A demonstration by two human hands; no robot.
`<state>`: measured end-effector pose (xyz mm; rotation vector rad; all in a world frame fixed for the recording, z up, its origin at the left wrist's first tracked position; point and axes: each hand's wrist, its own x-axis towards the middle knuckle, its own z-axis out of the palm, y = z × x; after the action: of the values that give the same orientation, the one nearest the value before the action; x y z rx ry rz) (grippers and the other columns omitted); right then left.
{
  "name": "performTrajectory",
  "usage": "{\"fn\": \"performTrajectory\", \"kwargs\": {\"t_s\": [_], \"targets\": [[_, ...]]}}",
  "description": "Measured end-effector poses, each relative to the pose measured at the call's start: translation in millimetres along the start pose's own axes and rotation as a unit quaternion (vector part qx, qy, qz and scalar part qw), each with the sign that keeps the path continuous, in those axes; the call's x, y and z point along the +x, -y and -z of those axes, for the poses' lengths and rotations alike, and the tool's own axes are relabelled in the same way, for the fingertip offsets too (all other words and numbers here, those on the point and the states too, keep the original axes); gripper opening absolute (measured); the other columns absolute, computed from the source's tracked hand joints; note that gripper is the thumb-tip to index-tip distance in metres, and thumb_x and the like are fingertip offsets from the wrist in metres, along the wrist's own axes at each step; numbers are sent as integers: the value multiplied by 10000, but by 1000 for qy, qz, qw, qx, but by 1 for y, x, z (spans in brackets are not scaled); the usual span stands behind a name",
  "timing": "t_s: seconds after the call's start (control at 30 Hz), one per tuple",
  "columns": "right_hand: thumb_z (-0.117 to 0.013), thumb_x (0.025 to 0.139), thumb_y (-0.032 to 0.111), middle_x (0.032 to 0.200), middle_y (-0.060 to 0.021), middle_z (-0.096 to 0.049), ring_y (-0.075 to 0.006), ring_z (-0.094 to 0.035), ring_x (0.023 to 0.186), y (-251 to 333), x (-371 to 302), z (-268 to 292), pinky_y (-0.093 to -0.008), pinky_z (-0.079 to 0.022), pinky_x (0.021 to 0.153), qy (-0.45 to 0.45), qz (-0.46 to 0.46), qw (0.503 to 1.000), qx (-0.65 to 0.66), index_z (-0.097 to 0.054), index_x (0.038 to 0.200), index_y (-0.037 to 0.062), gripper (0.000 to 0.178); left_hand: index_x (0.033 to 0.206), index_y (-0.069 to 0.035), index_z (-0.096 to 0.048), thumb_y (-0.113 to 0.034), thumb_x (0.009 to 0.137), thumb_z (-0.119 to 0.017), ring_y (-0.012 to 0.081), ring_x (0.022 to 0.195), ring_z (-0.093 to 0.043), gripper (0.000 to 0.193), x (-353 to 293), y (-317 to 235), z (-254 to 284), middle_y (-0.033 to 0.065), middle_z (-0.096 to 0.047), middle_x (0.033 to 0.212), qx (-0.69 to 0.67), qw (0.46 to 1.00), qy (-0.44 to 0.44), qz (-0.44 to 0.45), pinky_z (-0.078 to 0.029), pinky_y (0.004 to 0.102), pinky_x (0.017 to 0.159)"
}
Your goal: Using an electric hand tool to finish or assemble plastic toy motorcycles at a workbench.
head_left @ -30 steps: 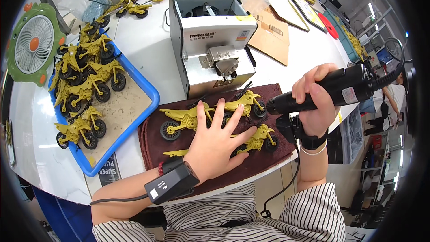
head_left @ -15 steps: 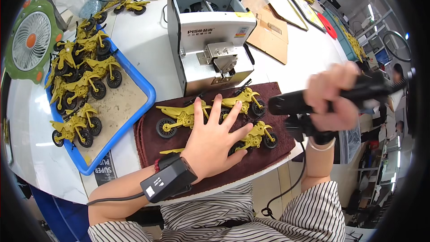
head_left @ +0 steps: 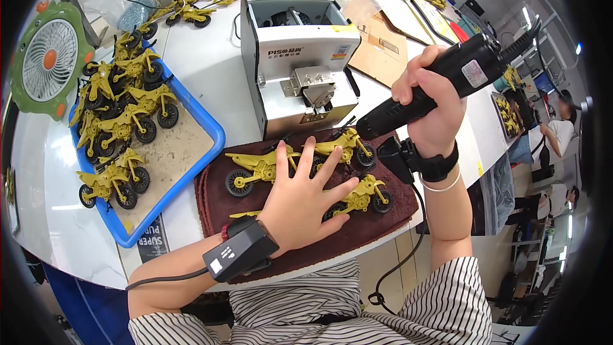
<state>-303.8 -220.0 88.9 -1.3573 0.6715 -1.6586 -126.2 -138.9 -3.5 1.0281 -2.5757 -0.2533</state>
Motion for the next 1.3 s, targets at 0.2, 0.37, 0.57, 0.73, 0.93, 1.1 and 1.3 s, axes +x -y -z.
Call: {"fn": "performTrajectory", "kwargs": {"t_s": [0.2,0.37,0.57,0.73,0.93,1.1,1.3], "targets": [[-580,705,-21,690,-100,-537,-171,-530,495,-8,-1,-1,-272,-442,492,4,-18,1000,2,-513,853,-25,162,1245,-284,-513,-489,818,-518,442,1256,-268,473,1,1,1,147,-324,1400,5,1000,9,0,-198,711,924],[-580,701,-35,695,-97,-542,-166,-534,504,-12,-4,-4,-268,-444,495,29,-19,999,2,-506,858,-28,173,1245,-281,-512,-490,822,-513,445,1255,-269,471,1,2,1,151,-321,1401,2,1000,7,3,-206,709,922],[-583,701,-50,693,-89,-543,-150,-534,507,-14,-2,-7,-267,-449,498,40,-16,999,4,-507,856,-29,174,1242,-276,-514,-481,825,-516,447,1250,-271,464,2,1,3,155,-309,1405,0,1000,15,4,-211,710,919],[-558,742,15,684,-86,-501,-157,-506,522,-10,-10,-17,-287,-439,531,35,-11,996,-86,-472,910,16,189,1248,-273,-510,-473,823,-520,448,1247,-275,470,1,0,2,157,-312,1404,4,1000,13,6,-212,708,919],[-489,794,120,770,-100,-536,-157,-505,526,40,10,-21,-291,-432,537,131,64,989,-13,-527,910,-1,171,1255,-267,-510,-458,820,-527,456,1265,-257,475,-2,1,1,157,-353,1386,-2,1000,4,16,-173,706,941],[-475,790,131,785,-49,-409,-137,-433,601,71,21,-36,-303,-355,634,140,87,986,21,-434,958,32,199,1270,-179,-497,-370,752,-569,462,1305,-217,557,6,-15,0,252,-332,1375,5,1000,7,10,-129,644,1019],[-525,761,102,689,-68,-486,-160,-474,534,18,23,-55,-311,-415,584,77,65,995,-22,-476,894,20,164,1346,-26,-368,-388,674,-614,482,1304,-205,802,15,-57,-12,393,-269,1332,-74,997,3,38,-147,517,1082]]}}
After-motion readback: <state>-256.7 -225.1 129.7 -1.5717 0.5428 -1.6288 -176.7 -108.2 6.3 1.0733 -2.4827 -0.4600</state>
